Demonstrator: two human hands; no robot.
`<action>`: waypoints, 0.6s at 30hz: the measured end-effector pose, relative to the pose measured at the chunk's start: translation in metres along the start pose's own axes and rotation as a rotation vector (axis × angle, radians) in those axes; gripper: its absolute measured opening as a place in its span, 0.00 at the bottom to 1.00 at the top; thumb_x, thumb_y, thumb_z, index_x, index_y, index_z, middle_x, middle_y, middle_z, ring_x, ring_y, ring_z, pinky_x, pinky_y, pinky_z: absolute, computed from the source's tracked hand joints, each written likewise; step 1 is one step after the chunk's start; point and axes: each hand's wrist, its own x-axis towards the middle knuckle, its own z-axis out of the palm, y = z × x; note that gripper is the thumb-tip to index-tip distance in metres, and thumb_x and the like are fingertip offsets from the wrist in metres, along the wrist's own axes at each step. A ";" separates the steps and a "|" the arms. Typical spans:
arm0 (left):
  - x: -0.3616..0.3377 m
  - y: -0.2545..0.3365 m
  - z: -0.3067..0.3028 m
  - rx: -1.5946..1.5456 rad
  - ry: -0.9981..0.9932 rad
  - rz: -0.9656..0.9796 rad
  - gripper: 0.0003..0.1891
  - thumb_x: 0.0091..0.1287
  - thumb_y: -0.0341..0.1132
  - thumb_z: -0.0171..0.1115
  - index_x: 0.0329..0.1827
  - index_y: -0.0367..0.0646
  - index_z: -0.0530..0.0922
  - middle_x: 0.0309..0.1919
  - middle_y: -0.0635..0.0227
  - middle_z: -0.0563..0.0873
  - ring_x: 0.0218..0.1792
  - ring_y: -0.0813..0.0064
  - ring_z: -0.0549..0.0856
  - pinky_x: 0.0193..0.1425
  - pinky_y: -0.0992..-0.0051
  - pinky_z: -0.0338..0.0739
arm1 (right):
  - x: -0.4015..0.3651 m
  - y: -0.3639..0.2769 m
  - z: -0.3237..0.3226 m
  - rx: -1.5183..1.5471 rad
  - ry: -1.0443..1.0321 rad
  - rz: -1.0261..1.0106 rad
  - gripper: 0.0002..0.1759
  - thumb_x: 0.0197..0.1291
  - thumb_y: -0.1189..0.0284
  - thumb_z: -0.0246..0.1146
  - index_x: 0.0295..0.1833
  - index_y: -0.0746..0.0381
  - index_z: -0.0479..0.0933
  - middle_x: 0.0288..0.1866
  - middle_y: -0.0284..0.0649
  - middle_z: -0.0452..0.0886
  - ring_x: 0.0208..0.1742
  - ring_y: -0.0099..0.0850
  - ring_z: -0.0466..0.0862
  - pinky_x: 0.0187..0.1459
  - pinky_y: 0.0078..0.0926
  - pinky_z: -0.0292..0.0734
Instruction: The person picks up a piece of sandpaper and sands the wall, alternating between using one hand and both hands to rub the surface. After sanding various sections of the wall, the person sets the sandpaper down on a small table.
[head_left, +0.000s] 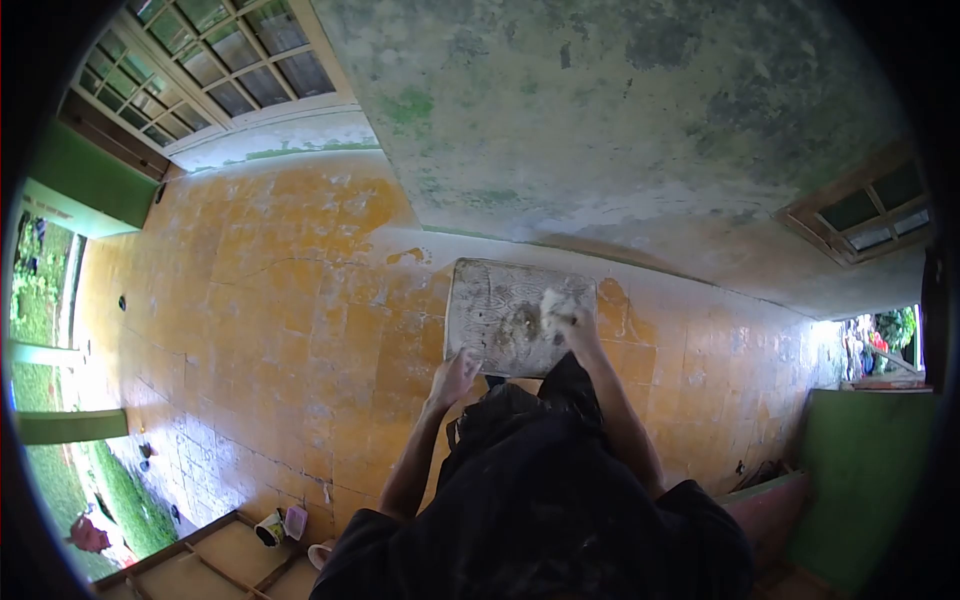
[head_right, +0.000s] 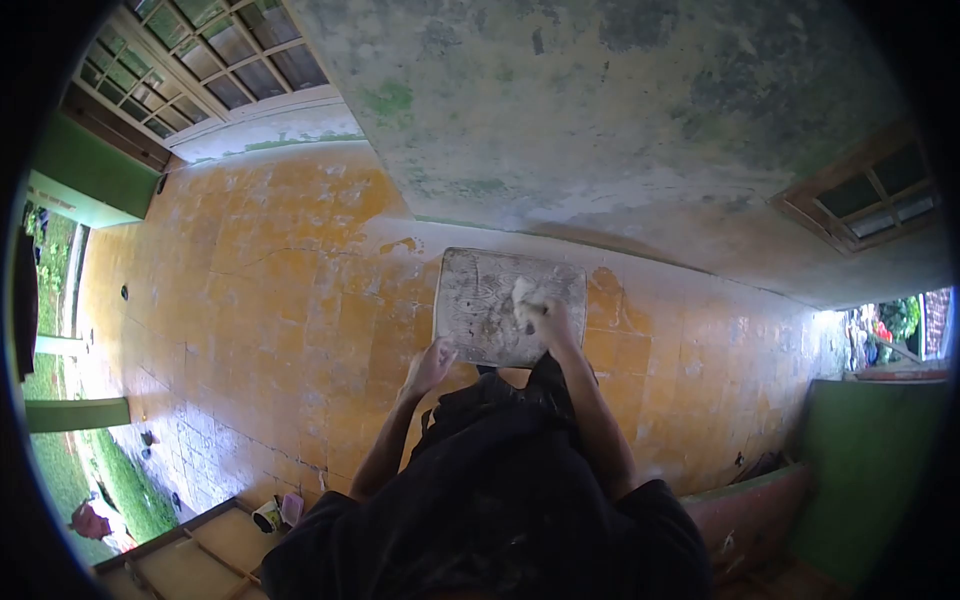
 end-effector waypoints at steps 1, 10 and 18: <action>-0.004 -0.010 -0.001 0.081 0.011 -0.022 0.17 0.71 0.39 0.66 0.58 0.40 0.78 0.40 0.54 0.90 0.39 0.58 0.90 0.44 0.61 0.83 | 0.004 0.000 -0.014 -0.012 0.103 -0.102 0.09 0.63 0.73 0.67 0.46 0.66 0.85 0.37 0.35 0.86 0.35 0.20 0.83 0.35 0.22 0.76; -0.022 -0.034 -0.023 0.112 -0.018 -0.182 0.18 0.73 0.42 0.60 0.58 0.37 0.77 0.36 0.53 0.89 0.37 0.58 0.90 0.42 0.61 0.83 | -0.026 -0.060 -0.133 0.305 0.431 -0.431 0.10 0.71 0.77 0.61 0.54 0.66 0.83 0.42 0.32 0.85 0.39 0.19 0.81 0.39 0.20 0.75; -0.072 -0.146 0.005 -0.420 0.019 -0.886 0.16 0.73 0.40 0.59 0.52 0.35 0.81 0.36 0.53 0.91 0.33 0.64 0.91 0.36 0.68 0.84 | -0.018 -0.073 -0.134 0.232 0.677 -0.448 0.13 0.71 0.76 0.63 0.57 0.67 0.83 0.48 0.33 0.86 0.47 0.20 0.82 0.47 0.21 0.75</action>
